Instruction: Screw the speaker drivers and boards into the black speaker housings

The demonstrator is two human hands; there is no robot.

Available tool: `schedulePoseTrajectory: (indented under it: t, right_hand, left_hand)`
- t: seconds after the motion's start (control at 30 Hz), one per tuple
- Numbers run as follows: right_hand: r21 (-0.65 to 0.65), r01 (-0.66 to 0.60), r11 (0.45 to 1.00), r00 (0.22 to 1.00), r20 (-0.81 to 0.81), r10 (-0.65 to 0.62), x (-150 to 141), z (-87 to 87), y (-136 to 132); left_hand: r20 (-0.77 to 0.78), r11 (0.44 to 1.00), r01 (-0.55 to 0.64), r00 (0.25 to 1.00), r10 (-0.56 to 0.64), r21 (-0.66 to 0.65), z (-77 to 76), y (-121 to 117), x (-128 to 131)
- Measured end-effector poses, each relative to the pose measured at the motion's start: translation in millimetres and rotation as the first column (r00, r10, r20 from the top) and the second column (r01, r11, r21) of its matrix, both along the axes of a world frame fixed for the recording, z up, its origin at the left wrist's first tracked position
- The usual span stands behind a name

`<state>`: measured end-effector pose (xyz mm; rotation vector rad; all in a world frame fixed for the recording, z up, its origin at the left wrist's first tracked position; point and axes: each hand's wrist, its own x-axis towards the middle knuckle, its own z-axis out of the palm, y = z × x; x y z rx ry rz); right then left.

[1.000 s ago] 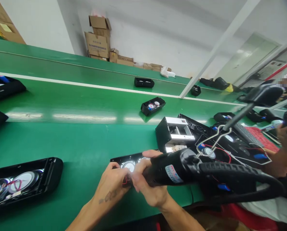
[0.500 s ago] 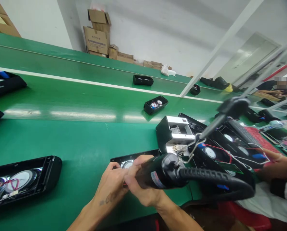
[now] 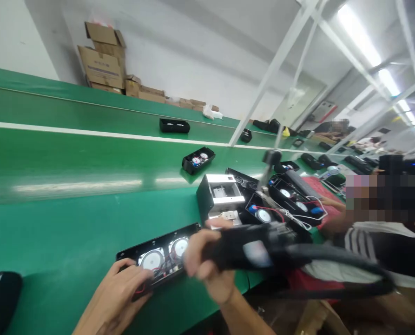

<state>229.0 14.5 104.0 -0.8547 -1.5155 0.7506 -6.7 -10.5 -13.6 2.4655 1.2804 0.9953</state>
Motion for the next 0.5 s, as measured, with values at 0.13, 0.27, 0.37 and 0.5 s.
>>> schedulePoseTrajectory:
  t: [0.13,0.27,0.37,0.5]
  right_hand:
    - [0.077,0.374,0.924,0.902,-0.261,-0.343,69.8,24.8,33.6]
    - [0.070,0.474,0.878,0.874,-0.160,-0.459,102.1,12.8,65.5]
    - [0.020,0.403,0.915,0.907,-0.141,-0.397,104.1,3.0,69.6]
    - [-0.108,0.202,0.974,0.959,-0.181,-0.219,97.4,6.2,45.5]
  left_hand:
    - [-0.117,0.983,-0.006,0.993,0.028,0.185,2.7,-1.3,-16.5]
    - [-0.273,0.956,0.087,0.962,-0.008,0.281,21.6,3.7,8.4]
    - [-0.341,0.957,0.091,0.940,0.010,0.277,29.2,9.3,37.0]
    - [-0.364,0.975,0.056,0.931,0.027,0.216,26.6,9.1,55.0]
